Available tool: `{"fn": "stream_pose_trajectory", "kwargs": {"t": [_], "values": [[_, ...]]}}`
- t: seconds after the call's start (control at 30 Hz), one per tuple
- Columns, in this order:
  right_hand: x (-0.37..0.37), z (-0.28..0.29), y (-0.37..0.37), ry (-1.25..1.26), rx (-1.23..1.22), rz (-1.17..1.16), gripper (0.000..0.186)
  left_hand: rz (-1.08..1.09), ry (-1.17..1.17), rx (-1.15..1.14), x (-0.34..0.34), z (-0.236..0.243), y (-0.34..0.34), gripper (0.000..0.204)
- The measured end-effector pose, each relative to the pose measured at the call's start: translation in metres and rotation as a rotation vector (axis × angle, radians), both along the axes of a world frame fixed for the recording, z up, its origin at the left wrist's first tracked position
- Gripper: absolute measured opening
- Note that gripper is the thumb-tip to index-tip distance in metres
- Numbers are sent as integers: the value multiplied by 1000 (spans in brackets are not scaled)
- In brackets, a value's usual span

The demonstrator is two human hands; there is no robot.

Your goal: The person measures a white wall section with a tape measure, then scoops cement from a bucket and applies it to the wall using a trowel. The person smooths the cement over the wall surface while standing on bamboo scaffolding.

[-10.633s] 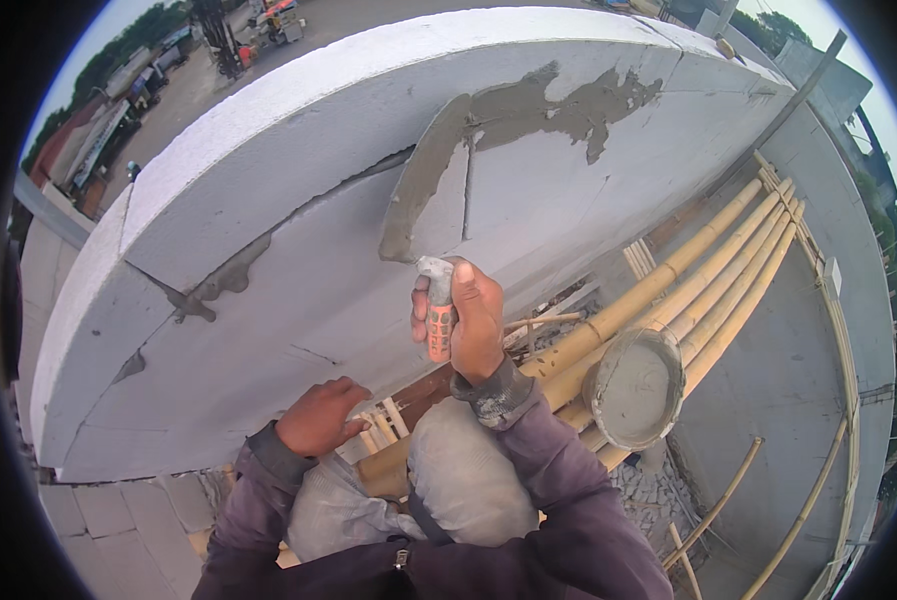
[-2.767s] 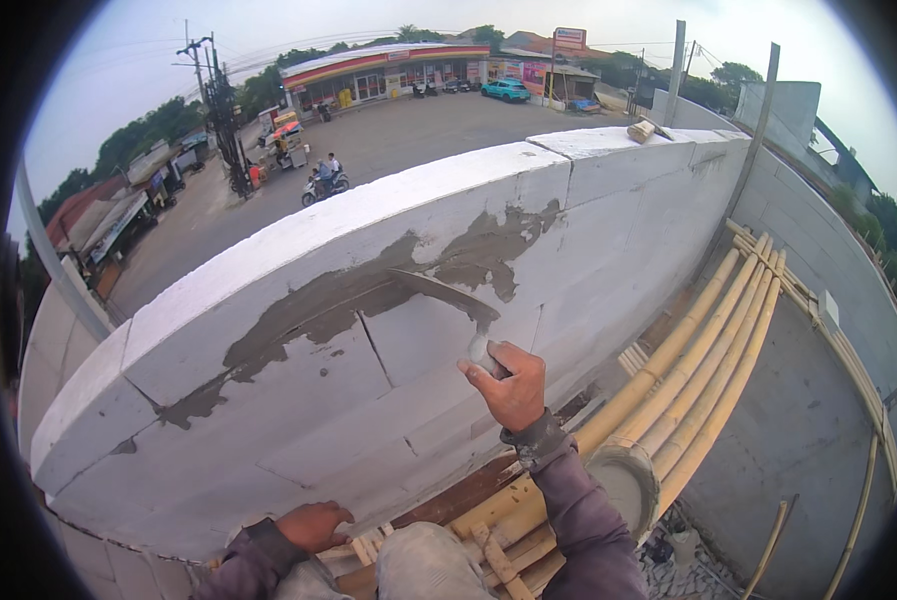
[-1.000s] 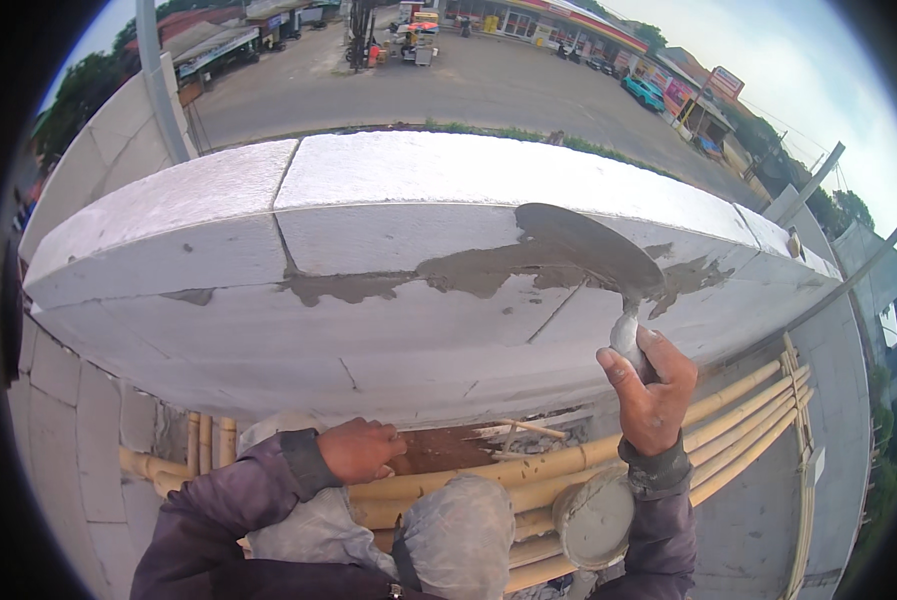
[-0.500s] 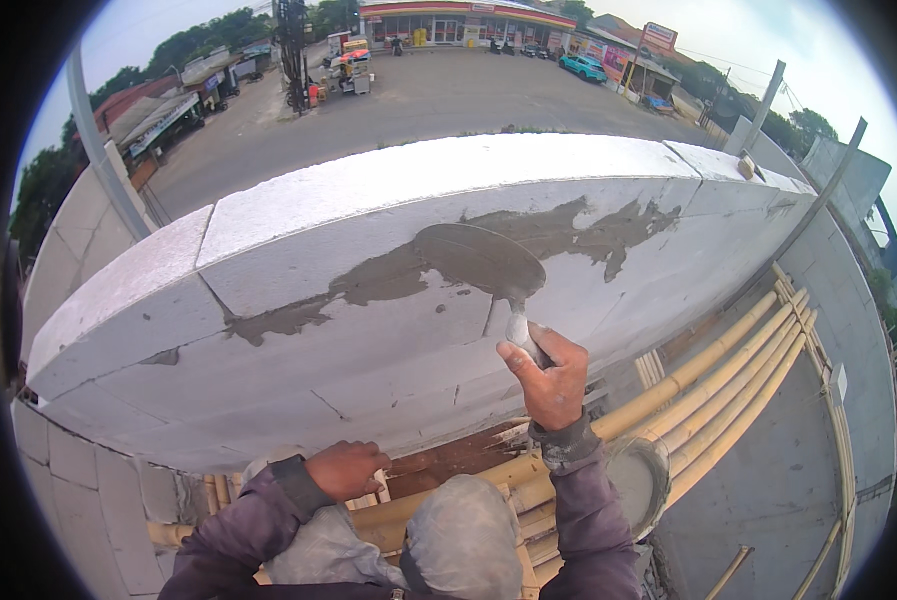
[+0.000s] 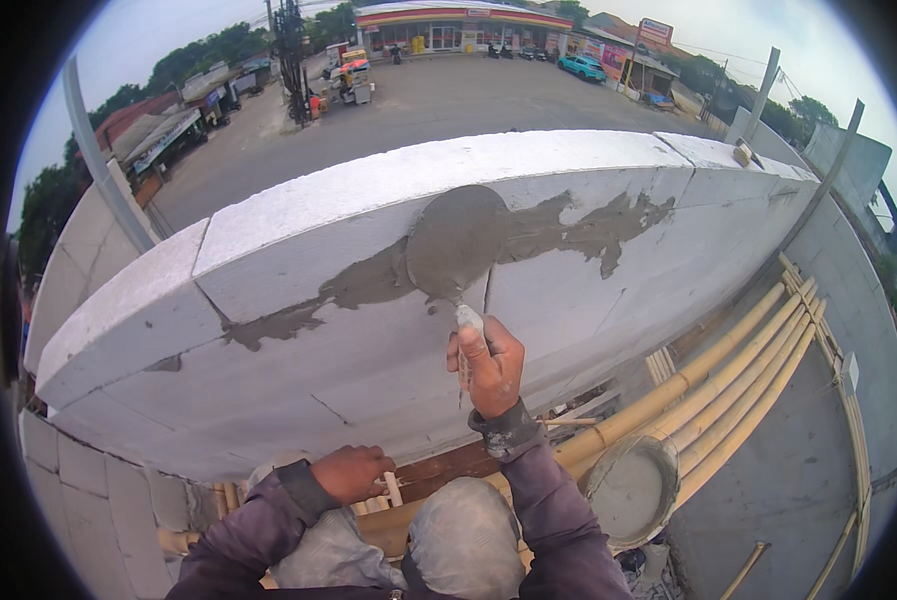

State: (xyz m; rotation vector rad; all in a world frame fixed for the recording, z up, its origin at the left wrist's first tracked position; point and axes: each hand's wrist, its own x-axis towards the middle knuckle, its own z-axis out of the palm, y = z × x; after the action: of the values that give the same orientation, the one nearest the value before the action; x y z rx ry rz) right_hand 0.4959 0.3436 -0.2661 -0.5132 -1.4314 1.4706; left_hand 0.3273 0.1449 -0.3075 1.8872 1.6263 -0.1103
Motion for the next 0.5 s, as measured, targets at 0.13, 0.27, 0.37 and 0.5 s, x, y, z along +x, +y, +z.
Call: {"fn": "stream_pose_trajectory", "kwargs": {"t": [0.13, 0.27, 0.37, 0.5], "values": [[10, 2, 14, 194, -118, -257, 43, -11, -7, 38, -2, 0, -5, 39], [24, 7, 0, 38, -100, -371, 36, -8, -3, 12, -4, 1, -6, 40], [21, 18, -18, -237, 519, -248, 30, -13, -1, -6, -4, 0, -4, 42], [19, 22, -10, -327, 517, -338, 30, -41, 28, -44, -3, -1, 1, 44]]}}
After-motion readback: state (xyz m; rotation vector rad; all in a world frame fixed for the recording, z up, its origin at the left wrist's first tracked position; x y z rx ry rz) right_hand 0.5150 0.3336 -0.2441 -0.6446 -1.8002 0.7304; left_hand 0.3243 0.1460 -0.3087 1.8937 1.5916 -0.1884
